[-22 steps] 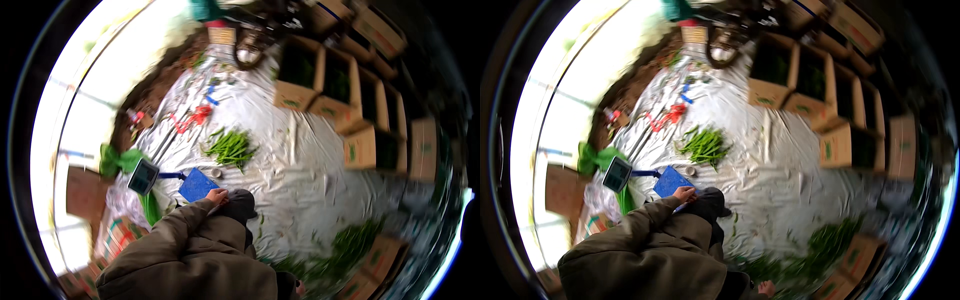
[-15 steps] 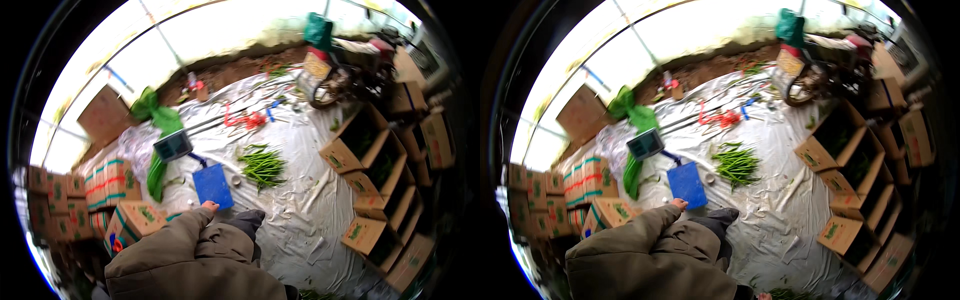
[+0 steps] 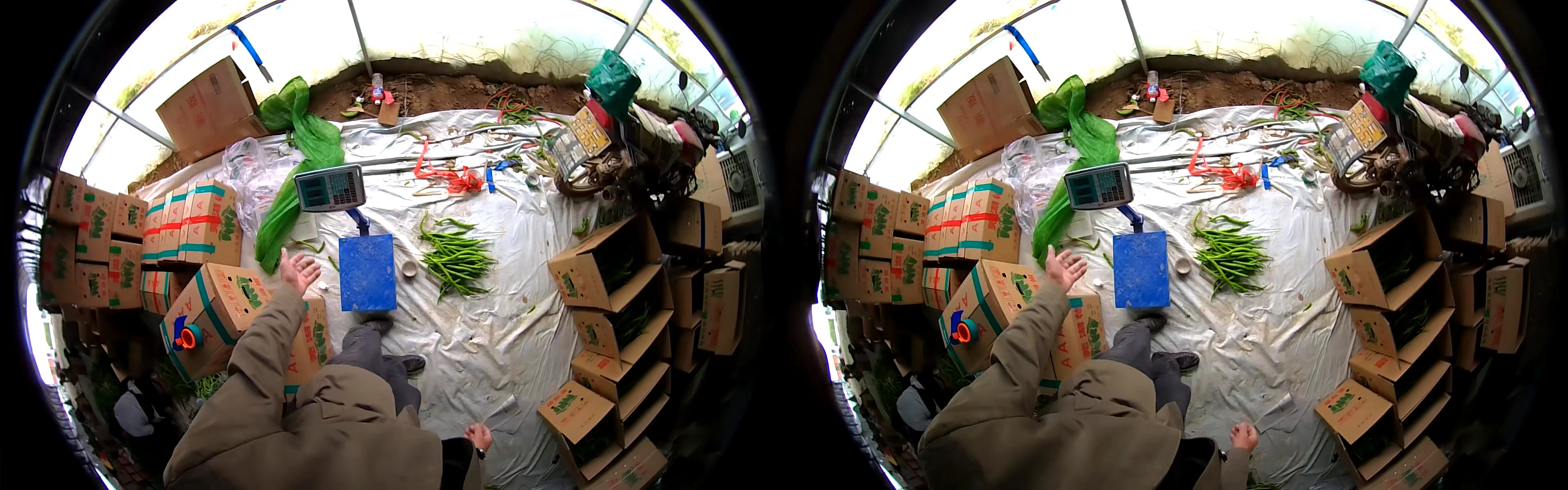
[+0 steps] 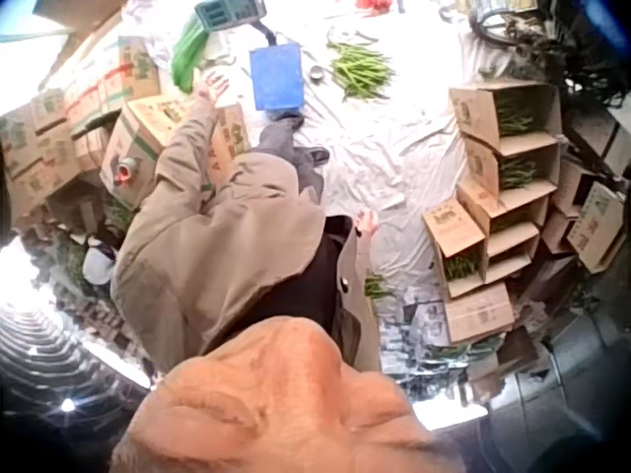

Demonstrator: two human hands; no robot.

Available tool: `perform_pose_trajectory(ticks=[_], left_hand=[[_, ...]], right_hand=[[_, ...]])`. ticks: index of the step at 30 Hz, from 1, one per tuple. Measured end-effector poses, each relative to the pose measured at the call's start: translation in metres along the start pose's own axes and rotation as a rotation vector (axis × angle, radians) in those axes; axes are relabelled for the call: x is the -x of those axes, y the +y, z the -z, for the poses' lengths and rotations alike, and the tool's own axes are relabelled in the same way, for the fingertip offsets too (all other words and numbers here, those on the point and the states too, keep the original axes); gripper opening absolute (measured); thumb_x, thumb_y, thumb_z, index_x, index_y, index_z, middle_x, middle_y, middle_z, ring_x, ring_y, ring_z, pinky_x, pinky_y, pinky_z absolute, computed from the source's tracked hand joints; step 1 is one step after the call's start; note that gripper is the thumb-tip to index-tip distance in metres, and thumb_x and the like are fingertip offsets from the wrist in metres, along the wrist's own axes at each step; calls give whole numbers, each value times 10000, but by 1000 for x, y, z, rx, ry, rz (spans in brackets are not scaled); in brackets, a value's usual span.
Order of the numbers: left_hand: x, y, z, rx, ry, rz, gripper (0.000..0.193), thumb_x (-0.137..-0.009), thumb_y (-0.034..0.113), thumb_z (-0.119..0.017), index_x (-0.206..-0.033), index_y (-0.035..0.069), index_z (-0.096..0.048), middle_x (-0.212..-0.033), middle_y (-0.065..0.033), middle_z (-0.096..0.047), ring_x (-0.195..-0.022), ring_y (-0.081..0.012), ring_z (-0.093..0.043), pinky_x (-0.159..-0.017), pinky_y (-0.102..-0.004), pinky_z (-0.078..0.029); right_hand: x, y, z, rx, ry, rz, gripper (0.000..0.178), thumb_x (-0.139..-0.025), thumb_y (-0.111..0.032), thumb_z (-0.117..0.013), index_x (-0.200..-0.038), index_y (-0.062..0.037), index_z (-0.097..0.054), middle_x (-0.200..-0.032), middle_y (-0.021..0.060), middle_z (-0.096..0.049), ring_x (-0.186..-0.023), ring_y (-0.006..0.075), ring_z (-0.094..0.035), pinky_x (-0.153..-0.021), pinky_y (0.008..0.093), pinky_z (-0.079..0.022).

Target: The person packs green beans into cardboard boxes, seals them with tape, and moves them aside. They repeat this process with multiple boxes, occasionally using a digital scale to weigh the beans before packing.

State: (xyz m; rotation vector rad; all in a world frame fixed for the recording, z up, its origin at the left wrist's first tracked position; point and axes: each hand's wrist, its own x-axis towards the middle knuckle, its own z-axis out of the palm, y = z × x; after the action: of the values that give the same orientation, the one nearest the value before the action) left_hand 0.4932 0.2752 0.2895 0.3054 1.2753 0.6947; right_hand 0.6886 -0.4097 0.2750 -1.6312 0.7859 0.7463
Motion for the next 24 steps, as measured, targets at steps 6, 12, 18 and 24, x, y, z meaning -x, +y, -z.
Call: perform_pose_trajectory(ticks=[6, 12, 18, 24], left_hand=[[-64, 49, -74, 522, -8, -30, 1087, -856, 782, -471, -1592, 171, 45, -1646, -165, -65, -1481, -473, -137, -1160, -645, -174], [-160, 49, -86, 681, 74, -15, 1119, -761, 878, -417, -1589, 192, -106, -1611, -113, -217, -1451, -377, -260, -1163, -636, -124], [-190, 31, -94, 714, -267, -35, 937, -828, 861, -220, -1518, 246, -375, -1563, -80, -361, -1382, -365, -363, -1110, -631, -262], [-204, 23, -94, 774, -66, -76, 853, -855, 835, -238, -1421, 257, -507, -1472, -86, -484, -1314, -342, -457, -1049, -602, -393]], right_hand=[[71, 19, -69, 317, 228, -89, 162, -908, -135, -646, -947, 7, -581, -759, 77, -602, -646, 174, -598, -514, 305, -456], [125, 60, -172, 626, 198, -94, 180, -887, -134, -663, -985, 12, -621, -776, 80, -634, -679, 174, -620, -565, 317, -484], [173, 88, -210, 755, 226, -127, 217, -866, -132, -680, -1023, 17, -662, -793, 83, -666, -712, 174, -643, -615, 328, -513], [204, 106, -199, 787, 315, -253, 263, -846, -130, -697, -1061, 22, -703, -810, 86, -697, -745, 173, -665, -666, 340, -541]])
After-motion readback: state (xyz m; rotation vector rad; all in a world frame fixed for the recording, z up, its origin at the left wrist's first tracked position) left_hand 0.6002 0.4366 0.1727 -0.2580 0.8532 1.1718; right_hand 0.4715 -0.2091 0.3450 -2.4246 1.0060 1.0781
